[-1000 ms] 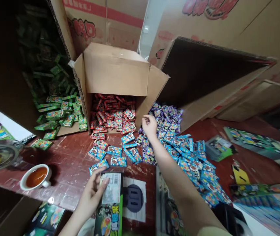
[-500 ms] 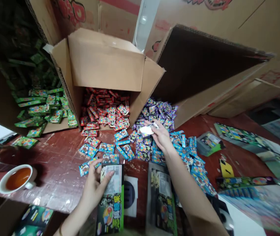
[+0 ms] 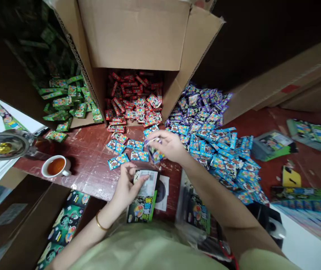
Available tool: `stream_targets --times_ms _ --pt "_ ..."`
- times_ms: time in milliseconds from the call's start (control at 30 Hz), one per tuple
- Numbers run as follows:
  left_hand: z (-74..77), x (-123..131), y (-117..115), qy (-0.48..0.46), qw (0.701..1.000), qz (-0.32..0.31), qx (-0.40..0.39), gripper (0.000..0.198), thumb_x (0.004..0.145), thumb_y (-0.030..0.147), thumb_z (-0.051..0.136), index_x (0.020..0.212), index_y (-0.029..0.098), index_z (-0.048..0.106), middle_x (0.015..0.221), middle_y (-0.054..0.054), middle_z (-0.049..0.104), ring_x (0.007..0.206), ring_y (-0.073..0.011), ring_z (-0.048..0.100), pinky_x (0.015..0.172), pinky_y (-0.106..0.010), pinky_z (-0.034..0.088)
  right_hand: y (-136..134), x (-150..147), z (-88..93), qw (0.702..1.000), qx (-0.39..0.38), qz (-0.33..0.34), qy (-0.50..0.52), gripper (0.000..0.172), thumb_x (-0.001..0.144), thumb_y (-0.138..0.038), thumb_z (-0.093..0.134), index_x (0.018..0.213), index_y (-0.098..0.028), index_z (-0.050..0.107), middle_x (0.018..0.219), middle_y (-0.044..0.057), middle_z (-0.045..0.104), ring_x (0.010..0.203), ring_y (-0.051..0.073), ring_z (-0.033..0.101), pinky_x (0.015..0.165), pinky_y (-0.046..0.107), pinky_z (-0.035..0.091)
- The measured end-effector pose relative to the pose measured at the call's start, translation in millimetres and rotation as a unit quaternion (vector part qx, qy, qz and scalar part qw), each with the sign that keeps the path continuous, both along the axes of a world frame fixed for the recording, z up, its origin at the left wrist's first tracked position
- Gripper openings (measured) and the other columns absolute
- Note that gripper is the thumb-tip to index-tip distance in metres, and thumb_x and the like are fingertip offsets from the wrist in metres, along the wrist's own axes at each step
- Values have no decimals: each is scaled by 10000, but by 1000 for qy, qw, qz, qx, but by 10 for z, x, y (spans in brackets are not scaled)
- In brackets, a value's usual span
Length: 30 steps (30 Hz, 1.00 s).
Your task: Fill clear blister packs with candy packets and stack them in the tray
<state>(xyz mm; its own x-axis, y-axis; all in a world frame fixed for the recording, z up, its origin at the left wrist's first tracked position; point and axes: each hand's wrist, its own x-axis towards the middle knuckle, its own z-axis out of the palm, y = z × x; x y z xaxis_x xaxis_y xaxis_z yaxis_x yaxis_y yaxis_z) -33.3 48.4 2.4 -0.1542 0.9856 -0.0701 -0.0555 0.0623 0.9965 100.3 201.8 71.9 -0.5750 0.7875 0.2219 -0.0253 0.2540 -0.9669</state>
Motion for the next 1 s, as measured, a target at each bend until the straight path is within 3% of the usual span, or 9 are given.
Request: stream_targets --times_ms 67,100,267,400,500,567,733,833,1000 --pt "-3 -44 11 -18 1000 -9 -7 427 805 309 671 1014 248 304 767 54 527 702 -118 564 650 -223 433 -74 -28 -32 995 11 -84 56 270 781 -460 702 873 -215 634 886 39 666 872 181 632 823 354 533" --pt "-1 -64 17 -28 999 -21 -10 430 804 318 672 1009 249 300 759 55 535 676 -116 555 628 -219 428 -111 -44 -61 995 9 -72 61 261 789 -451 698 883 -218 627 901 40 663 885 181 630 828 353 529" --pt "-47 -126 32 -32 998 -39 -45 413 784 374 684 992 233 358 687 77 483 552 -77 456 541 -187 347 -217 -53 -256 987 68 139 -52 161 858 -340 642 824 -184 657 870 46 634 878 183 609 840 368 485" --pt "-143 -126 46 -46 996 -48 -63 403 773 399 680 996 222 395 655 92 446 520 -62 419 533 -181 326 -222 24 -329 967 123 186 -123 90 855 -264 640 854 -179 673 920 51 599 909 183 569 839 351 455" --pt "-159 -119 62 -43 996 -61 -55 380 791 397 661 1001 219 399 649 94 440 516 -61 415 535 -181 329 -210 59 -307 973 74 148 -159 137 811 -271 684 895 -172 639 843 23 597 749 154 548 675 284 452" --pt "-141 -117 72 -39 994 -85 -54 366 798 396 653 999 215 407 650 90 449 510 -60 412 526 -180 324 -180 55 -251 970 55 158 -178 123 799 -264 690 826 -164 625 771 9 588 681 142 527 611 261 423" --pt "-107 -115 94 -36 991 -117 -43 353 817 398 636 1006 214 402 669 81 467 500 -50 390 496 -168 286 -44 -20 -59 934 108 264 -213 73 797 -172 674 736 -150 640 753 13 586 713 136 533 663 255 412" --pt "-133 -118 90 -31 992 -121 -34 346 823 405 633 996 219 399 660 87 440 497 -47 367 490 -163 272 -10 -51 -30 921 109 282 -246 66 771 -153 701 731 -145 649 757 10 576 701 127 520 657 246 407" --pt "-168 -120 72 -34 991 -122 -39 327 841 411 612 990 227 387 667 85 423 493 -45 350 477 -162 256 -42 -29 -117 931 86 274 -227 64 795 -182 695 776 -138 653 777 21 595 759 141 540 681 249 413"
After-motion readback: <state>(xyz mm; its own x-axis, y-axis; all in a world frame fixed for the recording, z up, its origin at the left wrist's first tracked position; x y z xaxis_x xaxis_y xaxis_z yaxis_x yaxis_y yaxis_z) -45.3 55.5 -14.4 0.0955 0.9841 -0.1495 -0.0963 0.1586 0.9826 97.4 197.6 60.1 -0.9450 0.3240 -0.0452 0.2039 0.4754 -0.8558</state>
